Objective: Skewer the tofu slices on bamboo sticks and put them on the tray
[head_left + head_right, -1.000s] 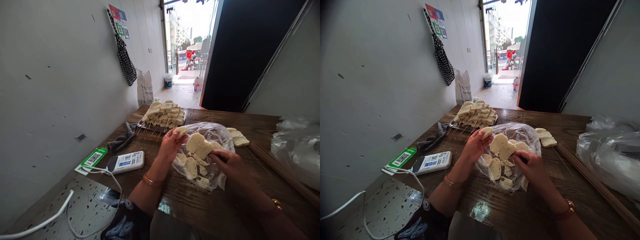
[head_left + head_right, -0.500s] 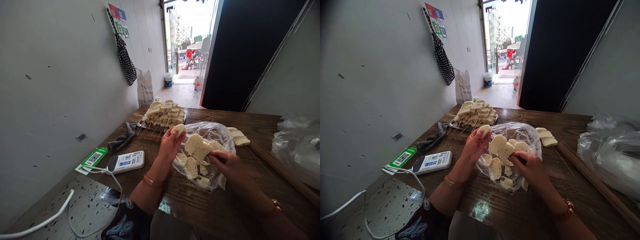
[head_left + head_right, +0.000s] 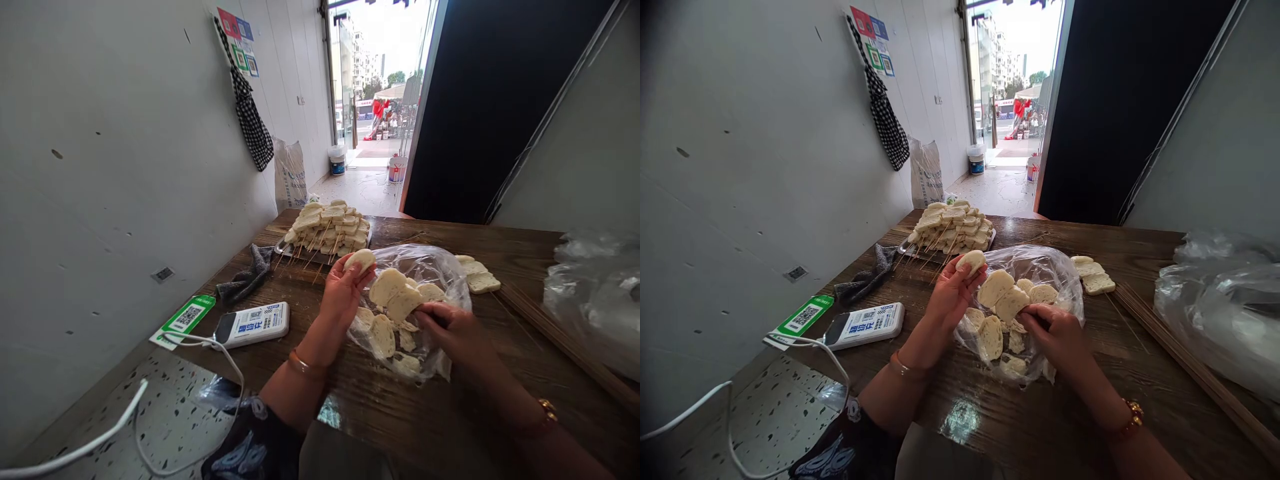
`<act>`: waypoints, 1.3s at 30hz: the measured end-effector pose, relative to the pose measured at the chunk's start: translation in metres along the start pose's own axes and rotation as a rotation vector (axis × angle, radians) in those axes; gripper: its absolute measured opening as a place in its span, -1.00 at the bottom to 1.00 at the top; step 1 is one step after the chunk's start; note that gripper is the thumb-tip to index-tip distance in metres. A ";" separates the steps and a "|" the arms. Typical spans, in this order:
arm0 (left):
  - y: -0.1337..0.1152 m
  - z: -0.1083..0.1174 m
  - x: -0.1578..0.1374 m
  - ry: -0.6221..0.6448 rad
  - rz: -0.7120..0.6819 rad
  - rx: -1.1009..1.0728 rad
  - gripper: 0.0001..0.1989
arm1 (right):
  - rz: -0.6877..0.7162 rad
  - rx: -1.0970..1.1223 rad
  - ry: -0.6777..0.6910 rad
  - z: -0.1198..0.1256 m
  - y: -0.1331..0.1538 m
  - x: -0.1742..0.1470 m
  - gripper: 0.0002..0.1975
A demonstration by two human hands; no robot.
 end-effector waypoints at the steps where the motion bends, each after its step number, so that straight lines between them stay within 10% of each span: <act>1: 0.001 0.000 0.000 0.000 -0.003 0.007 -0.60 | -0.005 0.000 0.000 -0.001 0.000 0.000 -0.72; 19: 0.020 -0.002 -0.010 -0.106 -0.078 0.110 -0.58 | -0.022 0.032 -0.097 -0.015 0.003 -0.005 -0.74; 39: 0.008 -0.015 -0.019 0.090 -0.046 0.216 -0.60 | -0.049 0.040 -0.095 -0.007 -0.010 -0.005 -0.74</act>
Point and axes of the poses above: each hand's wrist, its own x-axis towards the middle knuckle, its own z-axis out of the back of the hand, y = z × x, the point moved 6 cm from there along x, towards the middle knuckle, and after that the axes turned 1 degree about z, right-handed, at the moved point
